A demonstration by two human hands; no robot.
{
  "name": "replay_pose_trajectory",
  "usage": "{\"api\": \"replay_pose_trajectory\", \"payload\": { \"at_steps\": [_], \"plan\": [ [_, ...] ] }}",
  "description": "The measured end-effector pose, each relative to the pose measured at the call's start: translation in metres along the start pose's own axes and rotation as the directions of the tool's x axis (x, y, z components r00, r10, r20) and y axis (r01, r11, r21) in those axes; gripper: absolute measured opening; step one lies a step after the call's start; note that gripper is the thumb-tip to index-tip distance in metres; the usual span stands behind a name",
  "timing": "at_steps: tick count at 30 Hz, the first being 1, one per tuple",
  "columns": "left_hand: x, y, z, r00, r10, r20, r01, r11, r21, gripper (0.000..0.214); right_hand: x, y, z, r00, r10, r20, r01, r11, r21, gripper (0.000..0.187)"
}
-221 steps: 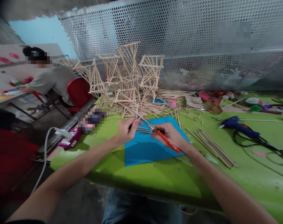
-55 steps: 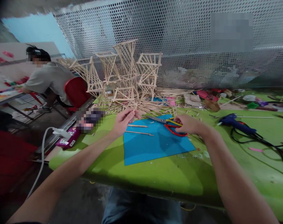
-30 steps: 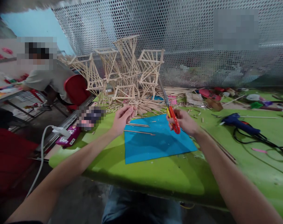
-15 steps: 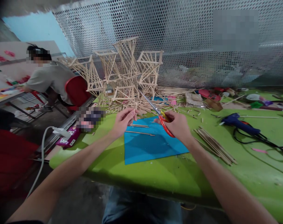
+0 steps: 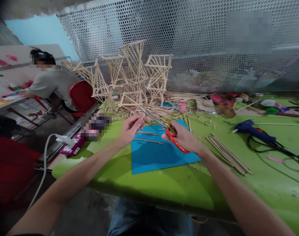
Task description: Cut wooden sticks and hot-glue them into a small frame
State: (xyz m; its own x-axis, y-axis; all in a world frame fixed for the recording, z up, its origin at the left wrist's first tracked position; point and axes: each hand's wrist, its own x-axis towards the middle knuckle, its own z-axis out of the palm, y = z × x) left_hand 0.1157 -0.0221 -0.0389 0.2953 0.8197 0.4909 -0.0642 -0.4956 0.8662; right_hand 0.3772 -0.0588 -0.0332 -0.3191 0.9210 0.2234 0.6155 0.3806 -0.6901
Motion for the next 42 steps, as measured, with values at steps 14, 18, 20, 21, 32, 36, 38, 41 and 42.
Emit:
{"api": "replay_pose_trajectory", "payload": {
  "at_steps": [14,18,20,21,32,36,38,41,42],
  "plan": [
    [-0.008,0.005,0.002,0.994,0.097,0.042,-0.104,0.974,0.199,0.044,-0.002,-0.012,0.008,0.998,-0.063,-0.021,0.057,0.976,-0.21,0.035],
    [-0.009,0.006,0.004,0.996,0.082,0.019,-0.084,0.974,0.209,0.046,-0.003,-0.014,0.011,0.995,-0.094,-0.021,0.087,0.971,-0.221,0.034],
    [-0.009,0.008,0.005,0.996,0.086,0.013,-0.087,0.972,0.22,0.045,-0.003,-0.015,0.013,0.996,-0.088,-0.028,0.08,0.971,-0.225,0.033],
    [-0.01,0.01,0.005,0.996,0.089,0.016,-0.09,0.969,0.23,0.045,-0.004,-0.016,0.014,0.996,-0.087,-0.034,0.076,0.969,-0.235,0.034],
    [-0.011,0.018,0.005,0.989,0.138,0.057,-0.147,0.96,0.24,0.039,-0.009,-0.006,0.016,0.993,-0.096,-0.068,0.068,0.937,-0.342,0.03],
    [-0.014,0.017,0.009,0.988,0.116,0.102,-0.136,0.965,0.223,0.037,-0.006,-0.006,0.019,0.995,-0.054,-0.086,0.028,0.957,-0.288,0.041],
    [-0.015,0.017,0.01,0.991,0.107,0.076,-0.121,0.973,0.198,0.038,-0.004,-0.008,0.018,0.991,-0.022,-0.134,-0.007,0.977,-0.214,0.048],
    [-0.013,0.016,0.008,0.994,0.109,0.031,-0.112,0.977,0.183,0.04,-0.003,-0.008,0.011,0.984,-0.006,-0.18,-0.019,0.99,-0.139,0.047],
    [-0.012,0.014,0.008,0.994,0.105,0.024,-0.108,0.978,0.179,0.04,-0.002,-0.007,0.008,0.983,-0.022,-0.181,-0.005,0.989,-0.145,0.043]
  ]
}}
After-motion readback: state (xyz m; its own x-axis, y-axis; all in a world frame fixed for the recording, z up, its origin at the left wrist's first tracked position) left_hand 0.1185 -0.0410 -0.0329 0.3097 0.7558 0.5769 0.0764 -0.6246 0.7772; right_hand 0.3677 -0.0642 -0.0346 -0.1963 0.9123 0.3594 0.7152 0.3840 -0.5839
